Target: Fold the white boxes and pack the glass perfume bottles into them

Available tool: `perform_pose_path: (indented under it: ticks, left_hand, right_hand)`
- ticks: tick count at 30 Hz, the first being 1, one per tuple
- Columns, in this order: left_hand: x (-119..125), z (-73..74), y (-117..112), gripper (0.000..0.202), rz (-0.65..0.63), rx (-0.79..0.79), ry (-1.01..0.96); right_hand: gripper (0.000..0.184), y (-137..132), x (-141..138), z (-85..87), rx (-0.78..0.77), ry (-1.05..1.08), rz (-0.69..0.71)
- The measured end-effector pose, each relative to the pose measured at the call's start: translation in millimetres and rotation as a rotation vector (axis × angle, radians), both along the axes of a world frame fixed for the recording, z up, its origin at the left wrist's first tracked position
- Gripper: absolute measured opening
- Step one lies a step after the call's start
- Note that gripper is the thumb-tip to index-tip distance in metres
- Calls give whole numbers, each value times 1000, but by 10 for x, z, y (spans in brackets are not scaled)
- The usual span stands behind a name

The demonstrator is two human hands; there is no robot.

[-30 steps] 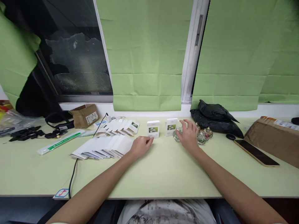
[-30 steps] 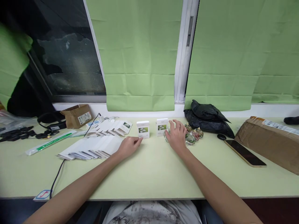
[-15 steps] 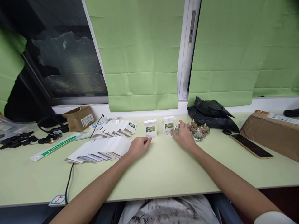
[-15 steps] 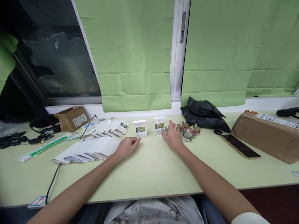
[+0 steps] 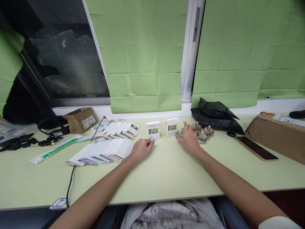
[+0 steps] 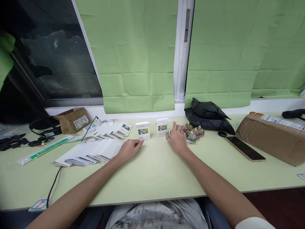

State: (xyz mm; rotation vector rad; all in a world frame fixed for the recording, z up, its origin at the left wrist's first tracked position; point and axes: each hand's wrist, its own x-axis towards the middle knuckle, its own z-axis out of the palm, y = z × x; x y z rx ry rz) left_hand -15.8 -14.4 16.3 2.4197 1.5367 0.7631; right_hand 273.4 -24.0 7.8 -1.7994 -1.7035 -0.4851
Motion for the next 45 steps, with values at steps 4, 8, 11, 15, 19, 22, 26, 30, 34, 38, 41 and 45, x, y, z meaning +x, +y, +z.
perform_pose_path:
  ticks: [4,8,11,15,19,22,26,30,34,38,41,45]
  left_hand:
    - [-2,0,1,55,3,-11,2]
    - [0,7,-3,54,1,-24,1]
    - [3,14,-10,54,-10,-28,-5]
    - [8,19,-20,53,-25,-25,-2]
    - [12,17,-21,53,-30,-22,9]
    - [13,9,-12,54,-33,-21,17]
    - [10,3,-2,54,-38,-17,19]
    - [14,7,-8,54,-40,-23,12]
    - [23,15,-21,54,-34,-25,18]
    - [25,22,-27,53,-38,-22,16]
    - [23,25,-27,53,-45,-24,20]
    - [27,34,-44,48,-57,-21,-3]
  right_hand:
    - [71,-36,-17,13,37,-13,-5]
    - [73,-71,-56,115,125,-101,107]
    - [73,-61,-100,194,149,-192,207]
    - [78,-4,-150,211,126,-257,244]
    - [82,30,-158,175,88,-307,281]
    - [84,44,-148,159,76,-316,285]
    - [82,75,-143,154,82,-294,286]
    - [72,113,-135,163,97,-279,292]
    - [59,126,-106,193,131,-289,308]
    - [46,104,-82,224,153,-275,338]
    - [38,70,-83,246,154,-284,372]
    - [33,-12,-119,286,157,-346,454]
